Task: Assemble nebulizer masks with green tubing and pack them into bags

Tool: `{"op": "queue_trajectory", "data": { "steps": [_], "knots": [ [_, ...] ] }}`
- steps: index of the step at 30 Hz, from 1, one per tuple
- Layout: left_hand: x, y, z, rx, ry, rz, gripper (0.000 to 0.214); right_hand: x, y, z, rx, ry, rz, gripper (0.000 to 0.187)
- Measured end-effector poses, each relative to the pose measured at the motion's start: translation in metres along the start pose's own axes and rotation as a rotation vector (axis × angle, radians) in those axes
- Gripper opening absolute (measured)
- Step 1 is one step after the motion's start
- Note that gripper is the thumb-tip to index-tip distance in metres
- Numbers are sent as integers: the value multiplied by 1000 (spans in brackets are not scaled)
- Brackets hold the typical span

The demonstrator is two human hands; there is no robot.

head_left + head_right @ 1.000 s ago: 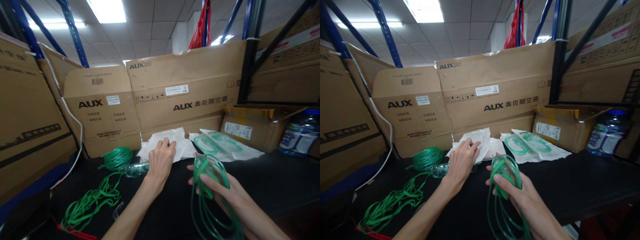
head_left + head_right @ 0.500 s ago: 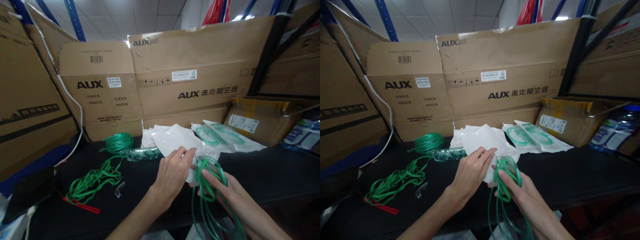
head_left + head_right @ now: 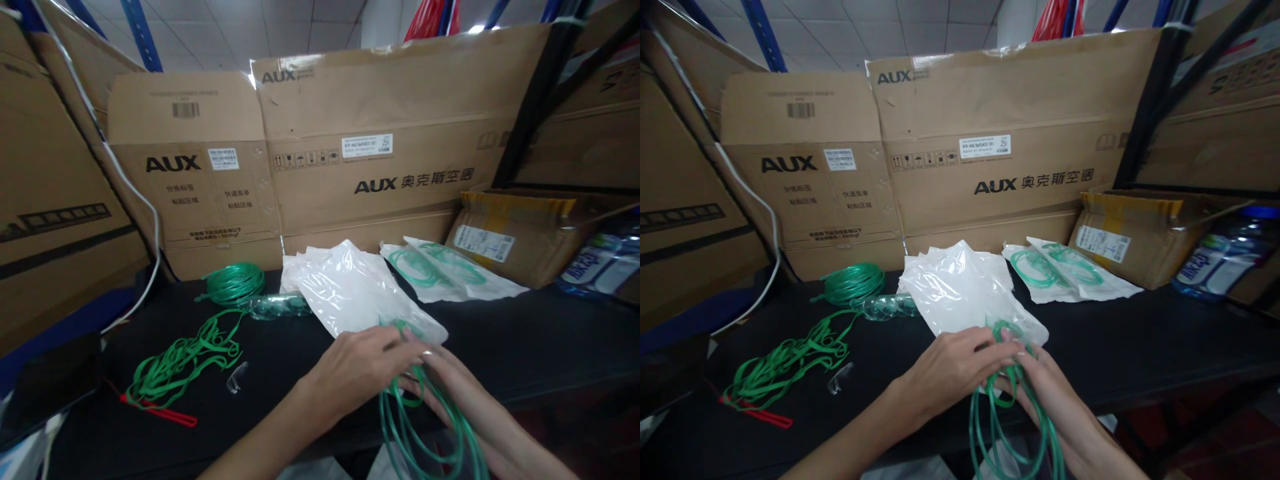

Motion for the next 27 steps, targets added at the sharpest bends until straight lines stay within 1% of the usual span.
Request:
{"op": "queue_trajectory", "data": {
  "steps": [2, 4, 6, 8, 12, 14, 16, 18, 20, 22, 23, 25, 27],
  "knots": [
    [13, 0, -3, -5, -57, -113, 34, -7, 1, -2, 22, 111, 69, 34],
    [18, 0, -4, -2, -108, -154, 36, -9, 2, -3, 52, 177, 84, 34],
    [16, 2, -4, 10, -149, -127, 36, -8, 3, -5, 62, 163, 43, 32],
    [9, 4, -3, 19, -193, -62, 35, -6, 4, -9, 42, 119, -23, 34],
    [-2, 7, -4, 28, -255, 56, 32, -2, 6, -15, -14, 62, -125, 51],
    [-3, 7, -4, 35, -261, 63, 32, -2, 9, -14, -4, 38, -120, 46],
    [2, 6, -2, 52, -247, 11, 39, -3, 10, -13, 4, 60, -83, 33],
    [7, 5, 2, 81, -214, -78, 49, -5, 10, -13, 19, 121, -14, 24],
    [11, 6, 7, 107, -155, -166, 54, -7, 7, -13, 39, 203, 57, 18],
    [13, 10, 11, 124, -80, -232, 53, -10, 2, -13, 74, 255, 125, 15],
    [14, 12, 12, 127, -45, -258, 51, -12, 0, -15, 95, 269, 143, 15],
    [15, 17, 12, 118, 7, -297, 45, -16, -4, -19, 133, 279, 151, 24],
    [17, 21, 10, 100, 28, -317, 40, -20, -4, -25, 136, 286, 112, 30]
  ]
}}
Point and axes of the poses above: each hand's wrist, its own y-axis towards the middle knuckle, its own z-axis out of the palm, x = y × z, the point moved 9 cm from there along y, towards the middle knuckle, and after that the axes turned 8 degrees about z, right-handed, at the moved point
